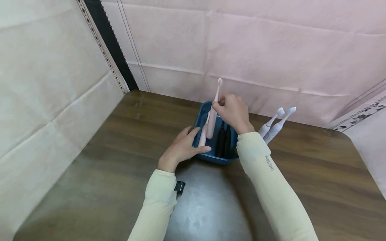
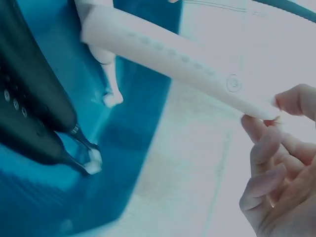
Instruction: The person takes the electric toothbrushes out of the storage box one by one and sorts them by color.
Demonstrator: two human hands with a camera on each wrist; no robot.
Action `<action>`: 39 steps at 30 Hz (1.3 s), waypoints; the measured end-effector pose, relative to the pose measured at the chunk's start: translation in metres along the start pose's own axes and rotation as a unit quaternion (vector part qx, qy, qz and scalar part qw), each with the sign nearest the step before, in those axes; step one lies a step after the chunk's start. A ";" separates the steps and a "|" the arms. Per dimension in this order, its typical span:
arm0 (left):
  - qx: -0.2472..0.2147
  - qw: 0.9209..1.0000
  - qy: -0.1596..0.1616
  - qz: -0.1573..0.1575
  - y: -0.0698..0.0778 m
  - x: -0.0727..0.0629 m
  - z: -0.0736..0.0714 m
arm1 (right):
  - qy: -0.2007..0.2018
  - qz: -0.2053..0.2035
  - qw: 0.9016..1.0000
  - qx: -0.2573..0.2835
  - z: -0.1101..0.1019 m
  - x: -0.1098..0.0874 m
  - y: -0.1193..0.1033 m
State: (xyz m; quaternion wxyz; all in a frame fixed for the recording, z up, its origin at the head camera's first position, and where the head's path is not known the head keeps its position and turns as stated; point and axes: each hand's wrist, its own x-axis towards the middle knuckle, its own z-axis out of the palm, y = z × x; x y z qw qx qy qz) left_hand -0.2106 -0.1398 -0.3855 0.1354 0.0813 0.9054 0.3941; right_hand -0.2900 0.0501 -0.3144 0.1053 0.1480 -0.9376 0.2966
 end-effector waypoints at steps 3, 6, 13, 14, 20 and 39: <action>-0.003 1.000 0.000 0.002 -0.003 0.002 0.000 | 0.044 -0.023 0.999 -0.006 -0.007 -0.006 -0.002; -0.004 1.000 0.001 0.005 -0.006 0.005 -0.002 | 0.083 -0.042 0.996 -0.008 -0.014 -0.014 -0.005; 0.011 1.000 -0.002 0.008 -0.014 0.009 -0.011 | 0.159 -0.077 0.984 -0.004 -0.024 -0.034 -0.009; 0.012 1.000 -0.003 0.009 -0.015 0.010 -0.014 | 0.169 -0.083 0.982 -0.003 -0.025 -0.036 -0.010; 0.019 1.000 -0.010 0.012 -0.023 0.013 -0.023 | 0.200 -0.099 0.975 0.000 -0.027 -0.044 -0.014; 0.046 0.999 -0.012 0.025 -0.049 0.008 -0.061 | 0.286 -0.060 0.956 -0.007 -0.073 -0.081 -0.011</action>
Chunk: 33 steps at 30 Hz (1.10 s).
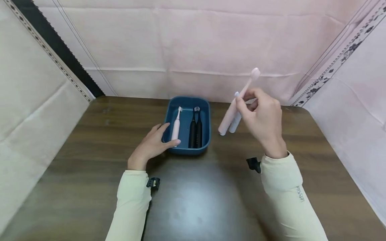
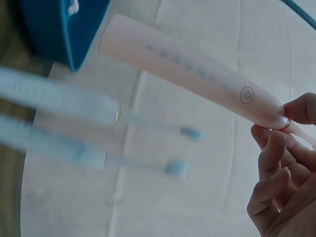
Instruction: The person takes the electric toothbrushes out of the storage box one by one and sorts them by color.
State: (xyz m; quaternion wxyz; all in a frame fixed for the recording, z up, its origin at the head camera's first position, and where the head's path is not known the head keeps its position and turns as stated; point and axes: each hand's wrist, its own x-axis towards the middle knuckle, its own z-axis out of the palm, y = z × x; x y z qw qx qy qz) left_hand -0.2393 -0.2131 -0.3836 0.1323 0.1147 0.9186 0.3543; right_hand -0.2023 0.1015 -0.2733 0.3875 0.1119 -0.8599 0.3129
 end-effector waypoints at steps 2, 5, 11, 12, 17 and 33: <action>0.005 1.000 0.001 0.001 -0.003 0.000 -0.004 | 0.008 0.011 1.000 -0.006 -0.008 -0.001 0.004; 0.012 1.000 0.001 0.000 -0.008 0.000 -0.009 | 0.014 0.022 0.999 -0.020 -0.018 -0.003 0.012; 0.022 1.000 0.000 -0.007 -0.013 0.000 -0.014 | 0.028 0.036 0.998 -0.040 -0.033 -0.004 0.031; 0.024 1.000 0.000 -0.008 -0.013 0.001 -0.014 | 0.029 0.041 0.998 -0.043 -0.034 -0.004 0.034; 0.023 1.000 -0.002 -0.006 -0.013 0.002 -0.011 | 0.031 0.066 0.996 -0.053 -0.038 -0.004 0.046; 0.018 1.000 -0.012 -0.001 -0.001 0.006 0.000 | -0.014 0.141 0.981 -0.130 -0.021 -0.016 0.094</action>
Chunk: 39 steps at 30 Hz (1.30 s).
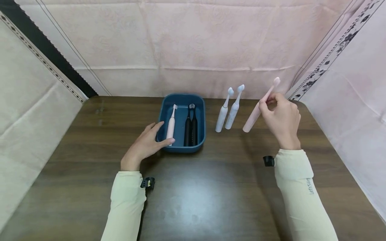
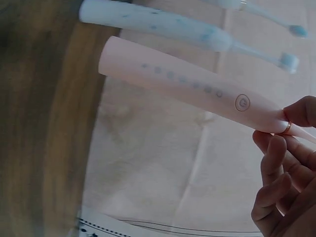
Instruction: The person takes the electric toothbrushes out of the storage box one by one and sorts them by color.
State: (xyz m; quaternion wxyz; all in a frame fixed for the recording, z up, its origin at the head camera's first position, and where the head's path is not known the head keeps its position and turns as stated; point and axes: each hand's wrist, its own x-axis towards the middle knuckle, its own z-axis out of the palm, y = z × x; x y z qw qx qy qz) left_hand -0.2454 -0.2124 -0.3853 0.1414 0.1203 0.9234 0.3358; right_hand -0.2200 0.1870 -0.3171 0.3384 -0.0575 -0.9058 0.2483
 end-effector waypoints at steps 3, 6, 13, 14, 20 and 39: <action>-0.001 1.000 0.000 -0.001 0.000 0.001 0.001 | -0.004 0.006 1.000 -0.007 0.007 0.000 0.005; 0.000 1.000 0.001 -0.001 -0.001 0.001 0.001 | -0.007 0.007 1.000 -0.017 0.013 0.001 0.009; 0.002 1.000 0.002 0.001 -0.001 0.001 0.001 | -0.016 0.006 0.999 -0.029 0.023 -0.001 0.018; 0.001 1.000 0.002 0.000 -0.001 0.001 0.002 | -0.017 0.007 0.999 -0.030 0.024 -0.002 0.019; -0.003 1.000 0.002 0.000 -0.002 0.001 0.002 | -0.022 0.013 0.999 -0.030 0.029 -0.006 0.023; -0.007 1.000 0.001 0.002 0.000 0.000 0.001 | -0.019 0.017 0.999 -0.033 0.031 -0.019 0.025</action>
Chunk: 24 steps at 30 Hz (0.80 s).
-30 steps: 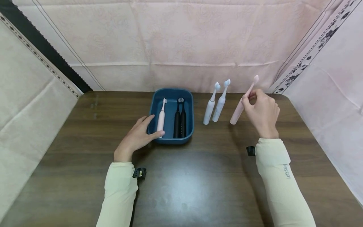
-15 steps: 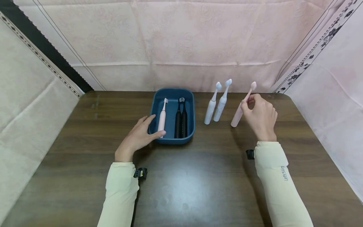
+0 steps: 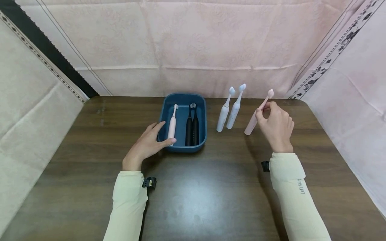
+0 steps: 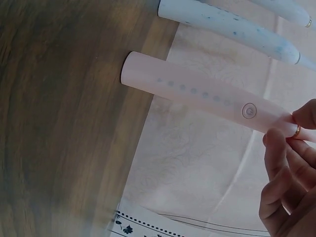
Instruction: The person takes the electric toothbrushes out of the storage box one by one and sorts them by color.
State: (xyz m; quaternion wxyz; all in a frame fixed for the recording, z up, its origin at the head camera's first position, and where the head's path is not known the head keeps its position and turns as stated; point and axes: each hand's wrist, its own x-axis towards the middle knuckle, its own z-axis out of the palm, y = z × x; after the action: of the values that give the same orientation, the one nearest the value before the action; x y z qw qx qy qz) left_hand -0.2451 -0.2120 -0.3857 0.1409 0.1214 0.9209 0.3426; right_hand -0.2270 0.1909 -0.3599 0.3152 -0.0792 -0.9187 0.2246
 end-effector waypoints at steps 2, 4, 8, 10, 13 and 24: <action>-0.001 1.000 -0.002 -0.001 0.000 0.000 0.001 | -0.002 0.001 1.000 -0.001 0.000 0.000 0.000; -0.002 1.000 -0.001 -0.001 -0.001 0.001 0.001 | -0.001 0.001 1.000 -0.002 0.001 -0.001 0.001; 0.001 1.000 0.003 0.001 -0.001 0.002 0.001 | -0.001 0.000 1.000 -0.002 0.000 0.000 0.000; 0.004 1.000 0.004 0.002 -0.001 0.003 0.001 | -0.003 0.001 1.000 -0.001 -0.001 0.000 -0.001; 0.006 1.000 0.004 0.003 0.000 0.003 0.001 | -0.008 0.005 1.000 0.001 -0.002 -0.001 -0.001; 0.003 1.000 -0.001 0.001 -0.001 0.003 0.000 | -0.016 0.023 1.000 0.000 -0.008 -0.011 0.000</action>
State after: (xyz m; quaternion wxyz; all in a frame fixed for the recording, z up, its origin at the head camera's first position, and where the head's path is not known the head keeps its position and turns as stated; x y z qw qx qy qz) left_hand -0.2483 -0.2117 -0.3867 0.1413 0.1227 0.9216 0.3401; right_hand -0.2131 0.1903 -0.3605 0.2952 -0.0970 -0.9215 0.2331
